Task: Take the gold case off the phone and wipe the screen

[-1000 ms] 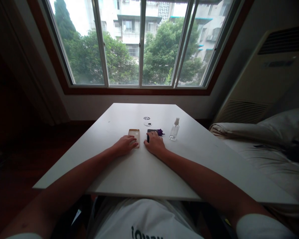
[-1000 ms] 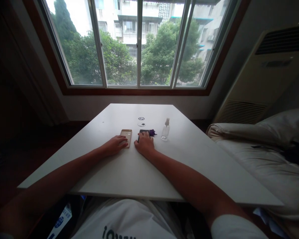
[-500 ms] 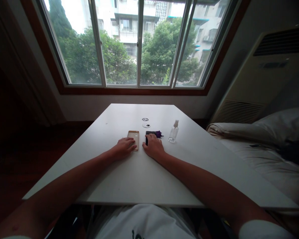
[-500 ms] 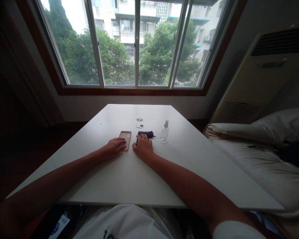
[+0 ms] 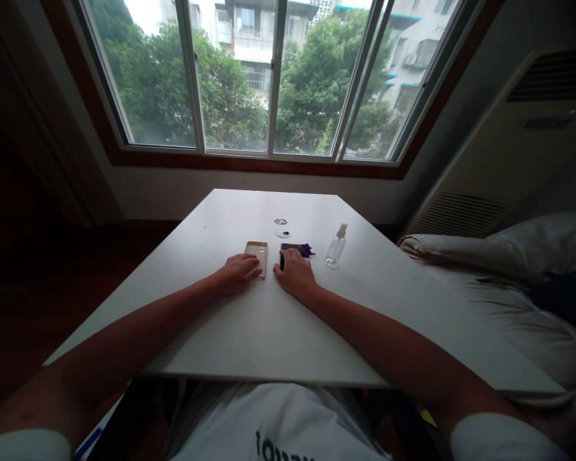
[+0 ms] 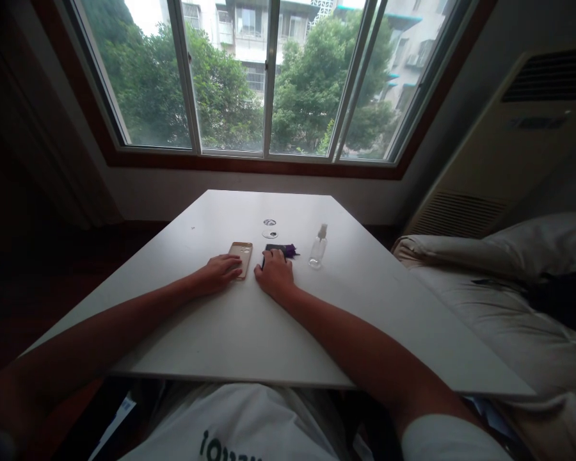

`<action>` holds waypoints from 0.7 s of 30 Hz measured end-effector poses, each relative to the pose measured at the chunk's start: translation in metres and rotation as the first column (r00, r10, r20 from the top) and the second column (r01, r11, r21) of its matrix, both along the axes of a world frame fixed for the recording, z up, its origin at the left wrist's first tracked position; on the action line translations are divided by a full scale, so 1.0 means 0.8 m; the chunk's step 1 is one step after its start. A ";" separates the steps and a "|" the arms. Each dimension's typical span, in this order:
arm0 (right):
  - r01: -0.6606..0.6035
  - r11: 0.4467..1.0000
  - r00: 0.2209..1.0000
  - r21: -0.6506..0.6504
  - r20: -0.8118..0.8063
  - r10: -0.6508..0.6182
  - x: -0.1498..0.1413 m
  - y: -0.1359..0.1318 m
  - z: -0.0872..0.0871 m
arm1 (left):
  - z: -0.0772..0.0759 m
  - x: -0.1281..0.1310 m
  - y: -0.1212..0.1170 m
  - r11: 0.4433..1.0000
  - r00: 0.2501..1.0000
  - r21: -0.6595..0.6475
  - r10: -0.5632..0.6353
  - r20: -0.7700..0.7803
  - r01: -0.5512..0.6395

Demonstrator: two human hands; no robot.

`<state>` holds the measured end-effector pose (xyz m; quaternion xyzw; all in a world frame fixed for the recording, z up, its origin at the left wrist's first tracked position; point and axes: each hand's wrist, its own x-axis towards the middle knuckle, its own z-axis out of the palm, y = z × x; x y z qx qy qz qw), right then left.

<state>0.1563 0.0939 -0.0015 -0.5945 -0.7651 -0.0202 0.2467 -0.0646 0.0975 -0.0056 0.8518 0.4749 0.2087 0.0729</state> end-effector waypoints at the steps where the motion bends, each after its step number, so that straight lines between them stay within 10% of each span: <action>1: 0.000 1.000 1.000 0.001 -0.002 0.000 0.000 0.000 0.000 | 0.000 0.000 0.000 1.000 1.000 0.000 0.000 0.000 0.000; 21: 0.013 1.000 1.000 -0.004 -0.009 -0.013 0.005 -0.006 0.003 | 0.008 0.004 -0.011 0.999 0.999 0.026 0.028 0.015 -0.029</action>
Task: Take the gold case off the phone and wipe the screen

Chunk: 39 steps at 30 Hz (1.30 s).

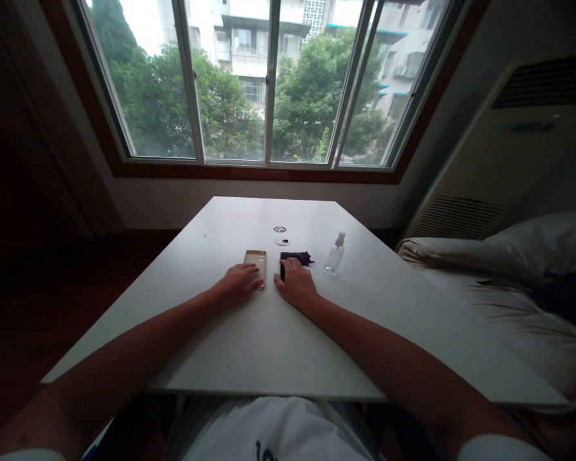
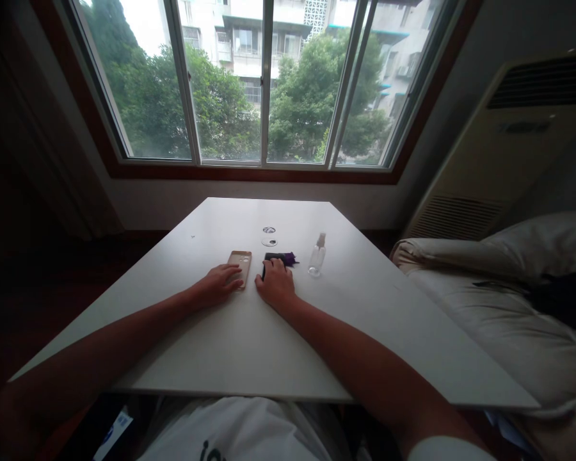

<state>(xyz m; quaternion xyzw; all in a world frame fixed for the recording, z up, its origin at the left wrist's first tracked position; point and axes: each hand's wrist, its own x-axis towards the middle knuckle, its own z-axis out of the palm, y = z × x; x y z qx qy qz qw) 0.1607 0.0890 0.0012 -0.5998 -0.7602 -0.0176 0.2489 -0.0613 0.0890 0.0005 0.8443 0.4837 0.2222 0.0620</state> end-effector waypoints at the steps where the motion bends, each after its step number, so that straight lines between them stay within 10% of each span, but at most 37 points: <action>1: 0.000 1.000 1.000 -0.006 -0.002 0.000 0.000 0.001 0.000 | 0.000 0.000 0.000 1.000 1.000 0.007 -0.005 -0.008 0.005; 39: -0.034 0.998 0.999 -0.053 -0.001 0.034 0.005 0.009 -0.007 | -0.006 0.008 0.004 0.999 0.999 -0.025 0.030 -0.023 -0.030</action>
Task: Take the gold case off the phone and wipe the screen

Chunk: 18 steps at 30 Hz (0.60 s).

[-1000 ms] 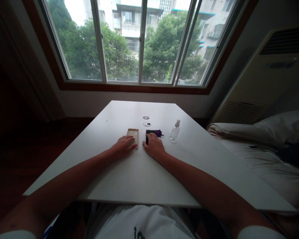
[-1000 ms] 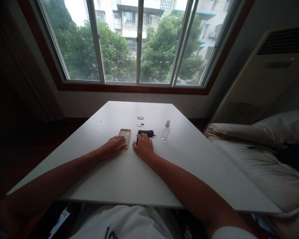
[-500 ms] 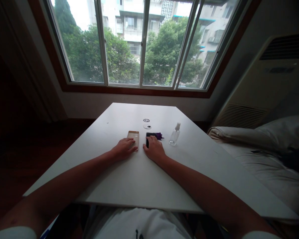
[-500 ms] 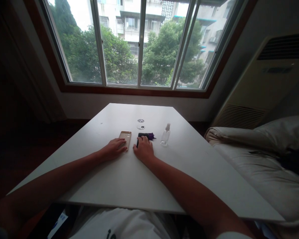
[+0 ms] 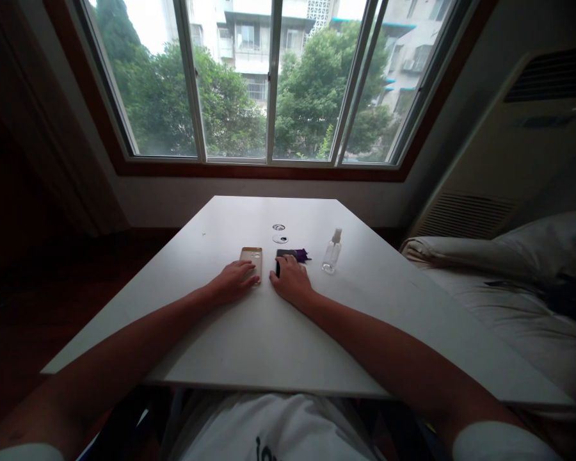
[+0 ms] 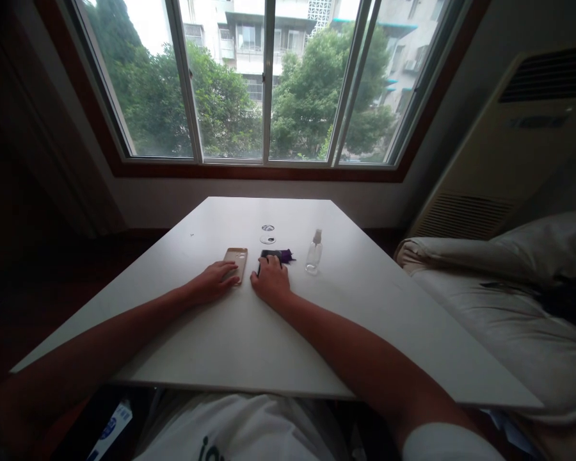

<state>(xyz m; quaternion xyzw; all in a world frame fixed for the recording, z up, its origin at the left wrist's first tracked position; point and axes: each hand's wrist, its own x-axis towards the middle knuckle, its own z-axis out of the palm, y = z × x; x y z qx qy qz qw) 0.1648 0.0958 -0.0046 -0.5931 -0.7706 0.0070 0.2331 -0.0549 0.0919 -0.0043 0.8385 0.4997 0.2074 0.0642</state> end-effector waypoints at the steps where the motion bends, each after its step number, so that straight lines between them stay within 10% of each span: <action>1: 0.002 1.000 1.000 -0.002 -0.004 -0.002 -0.001 0.000 0.000 | 0.001 0.000 -0.001 1.000 1.000 0.001 -0.002 -0.003 0.002; 18: -0.030 0.998 0.999 0.048 -0.032 0.032 -0.001 -0.009 0.007 | 0.009 -0.002 -0.022 0.997 0.992 0.039 -0.064 -0.105 0.069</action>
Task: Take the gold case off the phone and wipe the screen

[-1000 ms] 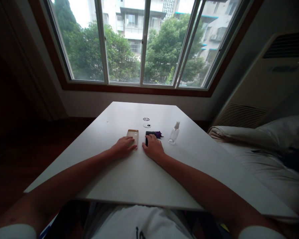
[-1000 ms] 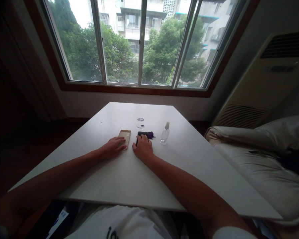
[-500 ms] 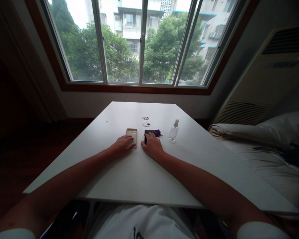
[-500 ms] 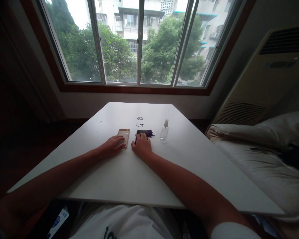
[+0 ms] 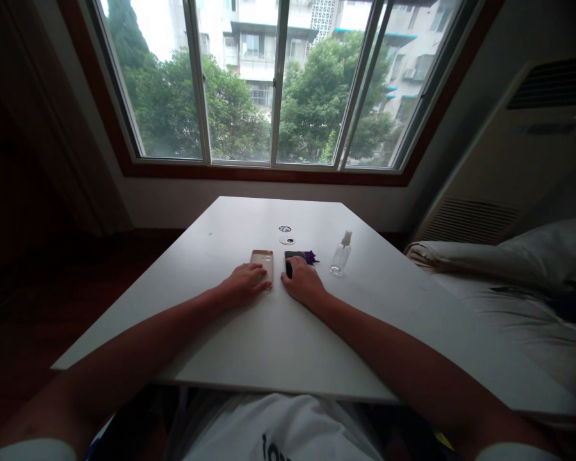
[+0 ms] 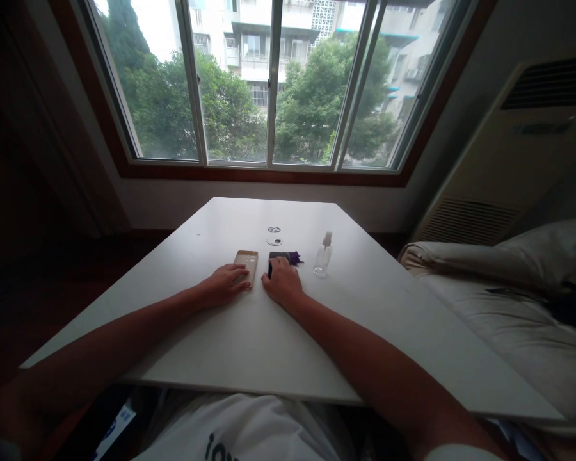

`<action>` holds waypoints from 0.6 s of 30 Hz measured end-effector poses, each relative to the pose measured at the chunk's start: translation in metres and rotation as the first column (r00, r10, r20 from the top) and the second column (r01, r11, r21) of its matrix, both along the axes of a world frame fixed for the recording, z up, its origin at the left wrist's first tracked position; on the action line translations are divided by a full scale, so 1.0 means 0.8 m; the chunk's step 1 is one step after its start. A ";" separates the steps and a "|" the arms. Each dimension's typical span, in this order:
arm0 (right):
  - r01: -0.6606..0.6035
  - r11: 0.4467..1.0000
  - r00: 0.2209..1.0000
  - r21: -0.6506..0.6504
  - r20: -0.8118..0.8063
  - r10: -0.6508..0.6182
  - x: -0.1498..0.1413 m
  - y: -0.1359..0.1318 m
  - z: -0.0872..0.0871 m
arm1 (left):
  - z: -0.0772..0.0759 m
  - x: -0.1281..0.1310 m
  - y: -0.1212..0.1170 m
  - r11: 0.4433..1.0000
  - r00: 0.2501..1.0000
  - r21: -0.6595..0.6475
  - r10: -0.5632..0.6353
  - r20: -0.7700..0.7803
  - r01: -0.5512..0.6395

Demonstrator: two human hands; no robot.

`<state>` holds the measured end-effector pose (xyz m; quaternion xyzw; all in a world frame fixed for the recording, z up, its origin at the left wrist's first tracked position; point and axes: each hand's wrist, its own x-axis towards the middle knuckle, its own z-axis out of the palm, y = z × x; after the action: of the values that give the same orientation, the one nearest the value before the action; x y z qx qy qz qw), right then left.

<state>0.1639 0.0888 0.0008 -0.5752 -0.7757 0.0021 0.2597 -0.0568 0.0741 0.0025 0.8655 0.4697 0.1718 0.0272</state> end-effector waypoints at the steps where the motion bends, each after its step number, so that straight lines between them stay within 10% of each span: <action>1: 0.002 1.000 1.000 -0.001 -0.002 -0.002 0.000 -0.001 0.000 | 0.001 0.002 -0.002 1.000 1.000 0.002 -0.008 -0.004 0.008; 18: 0.005 0.996 0.986 0.093 -0.168 0.011 -0.001 -0.006 0.002 | 0.000 0.008 -0.007 0.998 0.998 -0.028 0.056 -0.014 -0.056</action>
<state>0.1631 0.0843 0.0027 -0.5592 -0.7510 0.0147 0.3508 -0.0508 0.0685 0.0024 0.8527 0.4963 0.1603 0.0317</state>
